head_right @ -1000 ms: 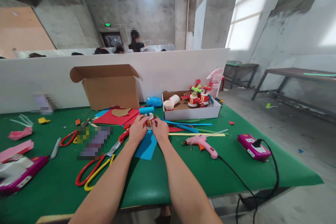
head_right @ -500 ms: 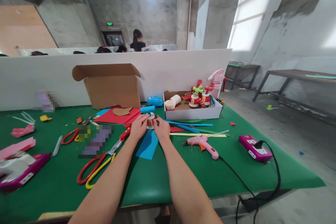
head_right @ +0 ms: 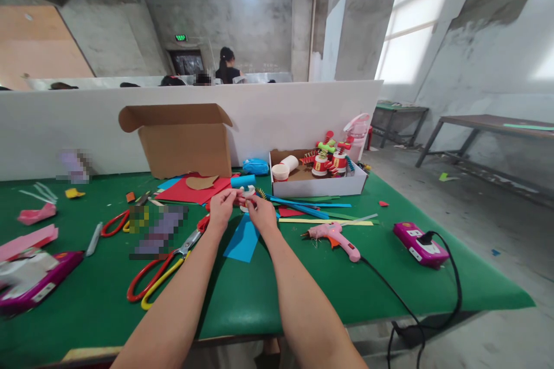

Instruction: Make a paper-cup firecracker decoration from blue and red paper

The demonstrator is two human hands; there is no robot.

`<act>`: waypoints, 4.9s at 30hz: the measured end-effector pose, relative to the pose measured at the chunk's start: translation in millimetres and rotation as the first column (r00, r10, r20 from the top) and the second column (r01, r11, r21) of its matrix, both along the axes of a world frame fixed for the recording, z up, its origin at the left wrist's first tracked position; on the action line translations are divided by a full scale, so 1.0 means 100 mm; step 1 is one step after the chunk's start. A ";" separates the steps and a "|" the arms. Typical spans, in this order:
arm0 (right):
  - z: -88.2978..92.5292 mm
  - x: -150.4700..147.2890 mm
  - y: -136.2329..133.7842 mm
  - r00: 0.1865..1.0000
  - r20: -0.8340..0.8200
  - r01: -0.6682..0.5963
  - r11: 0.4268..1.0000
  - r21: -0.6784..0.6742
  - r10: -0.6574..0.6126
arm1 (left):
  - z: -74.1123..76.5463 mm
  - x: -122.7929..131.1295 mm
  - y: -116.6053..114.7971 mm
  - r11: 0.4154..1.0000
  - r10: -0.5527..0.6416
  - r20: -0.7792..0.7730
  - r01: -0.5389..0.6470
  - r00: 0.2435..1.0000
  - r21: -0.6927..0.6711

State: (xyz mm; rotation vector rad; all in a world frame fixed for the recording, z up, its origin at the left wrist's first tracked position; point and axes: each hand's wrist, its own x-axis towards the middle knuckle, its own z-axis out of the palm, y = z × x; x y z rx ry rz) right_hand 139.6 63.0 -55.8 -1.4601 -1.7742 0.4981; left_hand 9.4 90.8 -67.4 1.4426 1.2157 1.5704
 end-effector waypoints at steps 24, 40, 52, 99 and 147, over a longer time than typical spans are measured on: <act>-0.11 0.03 0.07 0.992 -0.109 -0.069 0.997 -0.030 0.066 | 0.37 -0.04 -0.39 0.526 -0.771 0.255 0.810 0.583 -0.260; -0.01 0.03 -0.06 0.966 -0.258 -0.033 0.998 -0.044 0.021 | 0.67 0.34 -0.70 -0.021 -0.973 0.224 0.938 0.061 -0.346; 0.03 0.09 0.06 0.925 -0.366 0.094 0.994 -0.055 -0.108 | 1.24 0.13 -0.84 0.215 -0.972 0.025 0.929 0.233 -0.301; 0.08 -0.02 -0.09 0.974 0.225 -0.025 1.000 -0.006 0.026 | 1.04 -0.24 0.42 0.964 0.075 -0.990 0.245 0.120 0.103; 0.82 0.11 0.69 0.887 0.386 -0.377 0.882 0.284 0.255 | 0.19 0.09 -0.15 0.885 0.404 -0.468 -0.466 0.786 -0.019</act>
